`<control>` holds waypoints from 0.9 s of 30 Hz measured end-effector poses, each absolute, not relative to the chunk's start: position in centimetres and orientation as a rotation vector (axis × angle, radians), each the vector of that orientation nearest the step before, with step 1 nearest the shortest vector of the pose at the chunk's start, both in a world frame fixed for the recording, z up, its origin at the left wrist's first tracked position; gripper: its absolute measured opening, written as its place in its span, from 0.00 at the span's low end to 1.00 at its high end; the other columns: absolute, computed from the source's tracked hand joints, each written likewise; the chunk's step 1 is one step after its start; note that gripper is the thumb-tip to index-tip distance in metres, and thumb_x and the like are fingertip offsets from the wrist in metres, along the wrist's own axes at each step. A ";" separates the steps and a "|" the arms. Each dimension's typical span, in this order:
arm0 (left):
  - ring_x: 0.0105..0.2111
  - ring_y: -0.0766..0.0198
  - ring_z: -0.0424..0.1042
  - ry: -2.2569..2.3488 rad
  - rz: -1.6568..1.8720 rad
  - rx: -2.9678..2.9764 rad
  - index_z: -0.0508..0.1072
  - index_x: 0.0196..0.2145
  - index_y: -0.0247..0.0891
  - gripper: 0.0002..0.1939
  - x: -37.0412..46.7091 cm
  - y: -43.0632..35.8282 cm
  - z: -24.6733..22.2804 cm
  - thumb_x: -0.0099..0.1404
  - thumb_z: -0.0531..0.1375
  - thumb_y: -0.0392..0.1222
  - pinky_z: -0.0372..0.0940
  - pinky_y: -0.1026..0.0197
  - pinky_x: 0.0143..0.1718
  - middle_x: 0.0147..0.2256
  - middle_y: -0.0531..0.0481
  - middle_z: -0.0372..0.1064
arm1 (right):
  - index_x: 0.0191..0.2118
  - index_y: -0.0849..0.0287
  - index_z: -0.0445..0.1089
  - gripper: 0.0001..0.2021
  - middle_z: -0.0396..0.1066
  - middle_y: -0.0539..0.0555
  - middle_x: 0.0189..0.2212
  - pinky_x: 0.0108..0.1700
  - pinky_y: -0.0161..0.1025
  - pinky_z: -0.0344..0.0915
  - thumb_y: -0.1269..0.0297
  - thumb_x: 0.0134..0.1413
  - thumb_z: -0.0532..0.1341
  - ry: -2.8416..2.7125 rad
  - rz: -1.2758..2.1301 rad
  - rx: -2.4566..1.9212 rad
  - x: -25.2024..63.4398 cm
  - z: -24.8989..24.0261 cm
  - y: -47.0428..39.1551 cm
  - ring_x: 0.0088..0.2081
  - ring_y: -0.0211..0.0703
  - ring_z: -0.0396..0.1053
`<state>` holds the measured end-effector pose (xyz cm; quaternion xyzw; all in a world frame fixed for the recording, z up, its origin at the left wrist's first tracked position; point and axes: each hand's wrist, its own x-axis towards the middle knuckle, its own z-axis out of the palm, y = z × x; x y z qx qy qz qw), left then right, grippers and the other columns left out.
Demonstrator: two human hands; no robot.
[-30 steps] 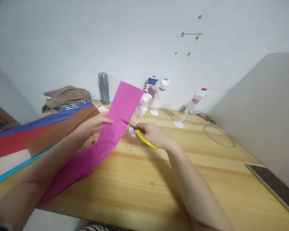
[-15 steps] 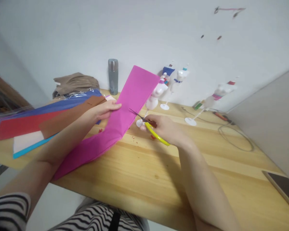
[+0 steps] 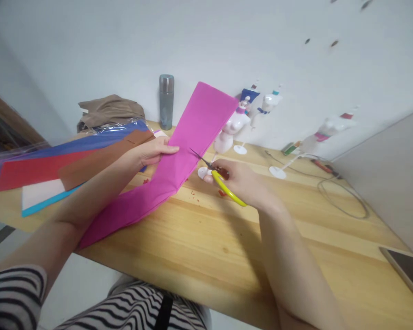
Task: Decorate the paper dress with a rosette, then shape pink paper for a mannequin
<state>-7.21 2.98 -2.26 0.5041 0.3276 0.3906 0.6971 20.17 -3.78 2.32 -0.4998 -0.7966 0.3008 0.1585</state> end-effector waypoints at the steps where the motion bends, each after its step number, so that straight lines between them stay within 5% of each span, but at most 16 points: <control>1: 0.42 0.53 0.81 0.726 0.870 1.113 0.83 0.40 0.33 0.13 -7.2 3.1 -2.3 0.57 0.74 0.33 0.71 0.53 0.50 0.38 0.43 0.82 | 0.37 0.56 0.70 0.28 0.65 0.52 0.27 0.28 0.42 0.66 0.32 0.53 0.63 -2.279 0.857 -1.445 20.1 2.4 -3.8 0.25 0.43 0.66; 12: 0.36 0.59 0.79 0.641 0.980 1.082 0.83 0.39 0.30 0.20 -6.7 3.2 -3.0 0.49 0.79 0.40 0.70 0.56 0.47 0.39 0.41 0.82 | 0.38 0.58 0.72 0.19 0.75 0.57 0.33 0.35 0.43 0.68 0.44 0.58 0.61 -2.350 0.763 -1.478 19.7 2.7 -3.8 0.34 0.49 0.72; 27: 0.33 0.61 0.79 0.679 0.980 0.971 0.82 0.37 0.30 0.23 -6.0 2.8 -3.5 0.45 0.82 0.41 0.71 0.59 0.43 0.34 0.45 0.82 | 0.37 0.57 0.74 0.13 0.76 0.55 0.31 0.33 0.40 0.64 0.52 0.58 0.62 -2.351 0.759 -1.528 19.9 2.5 -3.7 0.32 0.47 0.73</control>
